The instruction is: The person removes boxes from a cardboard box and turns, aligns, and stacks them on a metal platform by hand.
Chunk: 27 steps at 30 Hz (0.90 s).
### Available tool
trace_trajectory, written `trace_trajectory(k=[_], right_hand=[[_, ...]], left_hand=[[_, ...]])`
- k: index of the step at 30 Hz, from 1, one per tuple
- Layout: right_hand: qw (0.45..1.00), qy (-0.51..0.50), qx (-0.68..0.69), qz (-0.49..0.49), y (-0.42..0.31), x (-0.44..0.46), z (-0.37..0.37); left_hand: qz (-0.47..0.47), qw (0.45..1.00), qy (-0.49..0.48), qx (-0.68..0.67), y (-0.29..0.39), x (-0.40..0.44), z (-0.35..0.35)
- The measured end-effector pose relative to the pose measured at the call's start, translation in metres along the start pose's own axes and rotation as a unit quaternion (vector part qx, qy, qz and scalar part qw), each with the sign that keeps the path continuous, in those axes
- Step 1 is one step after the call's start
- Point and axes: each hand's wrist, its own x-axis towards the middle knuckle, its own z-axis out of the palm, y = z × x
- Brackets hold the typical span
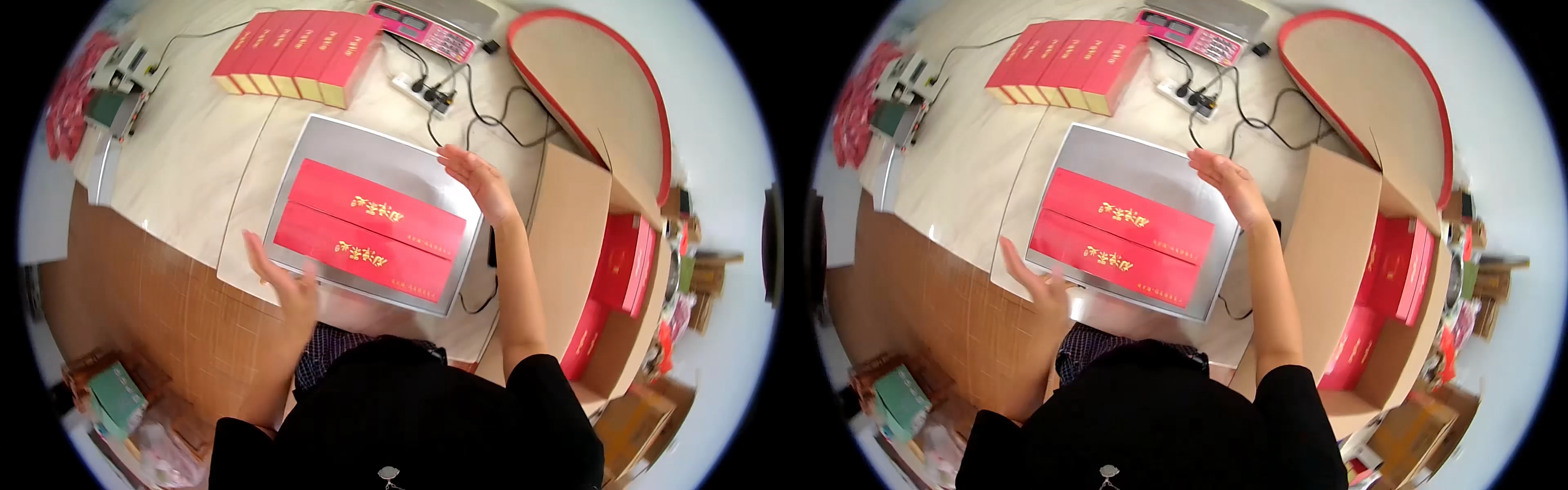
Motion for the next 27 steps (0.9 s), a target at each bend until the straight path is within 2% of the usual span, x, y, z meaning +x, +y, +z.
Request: trace_trajectory(k=[2, 3, 4, 6, 9, 11, 15, 16, 18, 19, 22, 23, 25, 27], right_hand=[[0.998, 0.067, 0.014, -0.011, 0.020, -0.031, -0.007], [0.993, 0.113, 0.016, -0.020, 0.029, -0.046, -0.007], [0.989, 0.142, 0.006, -0.029, 0.041, -0.059, 0.002], [0.979, 0.200, 0.016, -0.044, 0.063, -0.085, 0.029], [0.962, 0.259, 0.079, -0.045, 0.082, -0.099, 0.072], [0.952, 0.268, 0.138, -0.051, 0.061, -0.104, 0.100], [0.933, 0.353, 0.016, -0.061, 0.047, -0.117, 0.085], [0.933, 0.347, -0.020, -0.091, 0.052, -0.124, 0.062], [0.935, 0.346, -0.024, -0.074, -0.001, -0.146, 0.067], [0.927, 0.360, -0.015, -0.107, -0.013, -0.153, 0.066], [0.924, 0.372, -0.030, -0.084, -0.038, -0.159, 0.080], [0.923, 0.367, -0.085, -0.083, -0.035, -0.158, 0.079], [0.920, 0.356, -0.143, -0.080, -0.032, -0.150, 0.082], [0.934, 0.326, -0.098, -0.104, -0.027, -0.127, 0.096]], left_hand=[[-0.079, 0.990, -0.079, -0.081, -0.006, 0.044, -0.015], [-0.072, 0.989, -0.095, -0.089, -0.014, 0.056, -0.011], [-0.127, 0.973, -0.151, -0.119, -0.021, 0.066, -0.007], [-0.235, 0.923, -0.255, -0.168, -0.034, 0.084, 0.001], [-0.386, 0.811, -0.383, -0.215, -0.042, 0.107, 0.010], [-0.367, 0.818, -0.389, -0.213, -0.036, 0.107, 0.015], [-0.388, 0.792, -0.400, -0.250, -0.024, 0.094, 0.034], [-0.398, 0.779, -0.409, -0.261, -0.021, 0.087, 0.042], [-0.421, 0.769, -0.404, -0.262, -0.012, 0.068, 0.061], [-0.426, 0.766, -0.404, -0.262, -0.003, 0.061, 0.066], [-0.397, 0.761, -0.430, -0.280, 0.005, 0.056, 0.076], [-0.399, 0.756, -0.433, -0.286, 0.003, 0.060, 0.075], [-0.373, 0.789, -0.429, -0.232, 0.004, 0.077, 0.061], [-0.353, 0.812, -0.410, -0.218, -0.017, 0.088, 0.051]])
